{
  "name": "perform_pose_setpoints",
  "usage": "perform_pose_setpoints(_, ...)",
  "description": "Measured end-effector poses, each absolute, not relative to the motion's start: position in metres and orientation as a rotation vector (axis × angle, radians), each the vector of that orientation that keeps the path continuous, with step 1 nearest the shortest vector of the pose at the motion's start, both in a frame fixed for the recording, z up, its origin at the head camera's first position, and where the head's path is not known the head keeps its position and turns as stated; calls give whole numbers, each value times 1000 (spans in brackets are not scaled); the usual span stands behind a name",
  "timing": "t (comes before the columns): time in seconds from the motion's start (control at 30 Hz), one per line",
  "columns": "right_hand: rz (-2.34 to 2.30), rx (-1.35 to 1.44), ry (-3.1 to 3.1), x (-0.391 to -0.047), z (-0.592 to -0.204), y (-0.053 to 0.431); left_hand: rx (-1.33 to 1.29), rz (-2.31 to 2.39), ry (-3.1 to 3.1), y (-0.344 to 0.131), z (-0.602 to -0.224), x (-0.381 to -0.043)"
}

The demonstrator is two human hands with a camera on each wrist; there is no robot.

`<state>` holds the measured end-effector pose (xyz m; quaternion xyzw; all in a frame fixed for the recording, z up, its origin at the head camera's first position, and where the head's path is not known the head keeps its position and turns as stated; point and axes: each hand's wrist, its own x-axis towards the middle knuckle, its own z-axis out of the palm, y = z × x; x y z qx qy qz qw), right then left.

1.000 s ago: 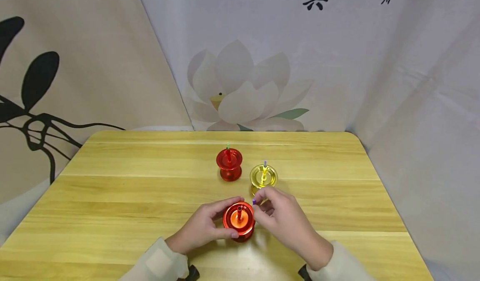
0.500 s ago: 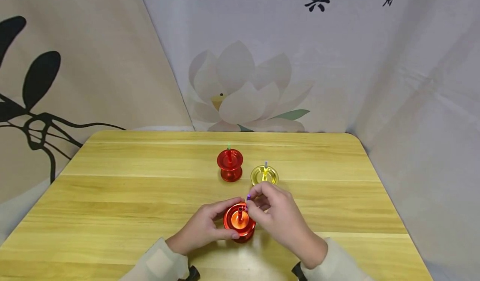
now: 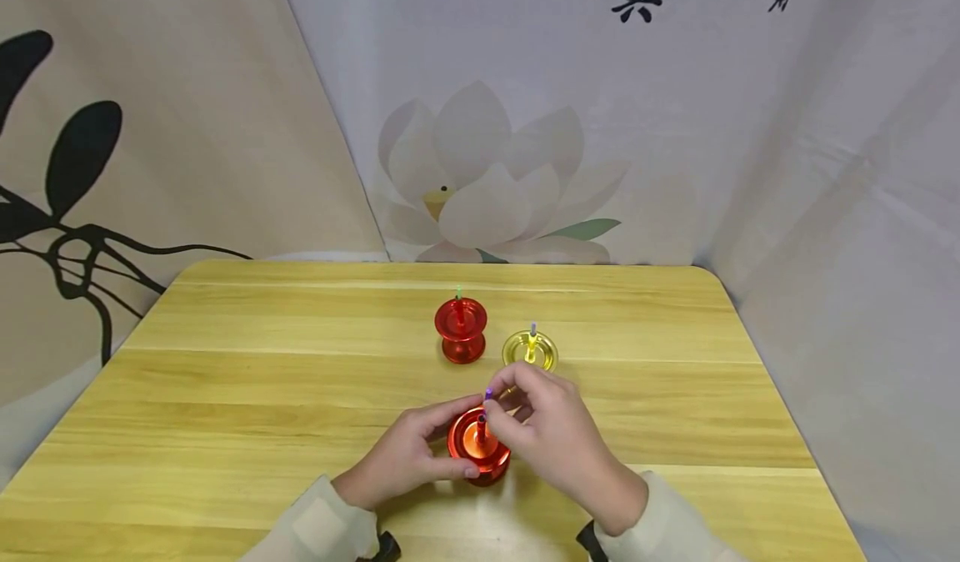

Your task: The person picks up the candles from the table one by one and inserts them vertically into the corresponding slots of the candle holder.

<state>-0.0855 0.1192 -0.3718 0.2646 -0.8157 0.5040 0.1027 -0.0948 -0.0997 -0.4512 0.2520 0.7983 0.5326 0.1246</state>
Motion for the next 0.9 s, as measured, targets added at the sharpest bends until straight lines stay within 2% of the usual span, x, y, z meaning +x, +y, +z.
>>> perform_pose_setpoints(0.9,1404,862,-2425,-87,-381,118,773,1583,2333,-100,-454,-94)
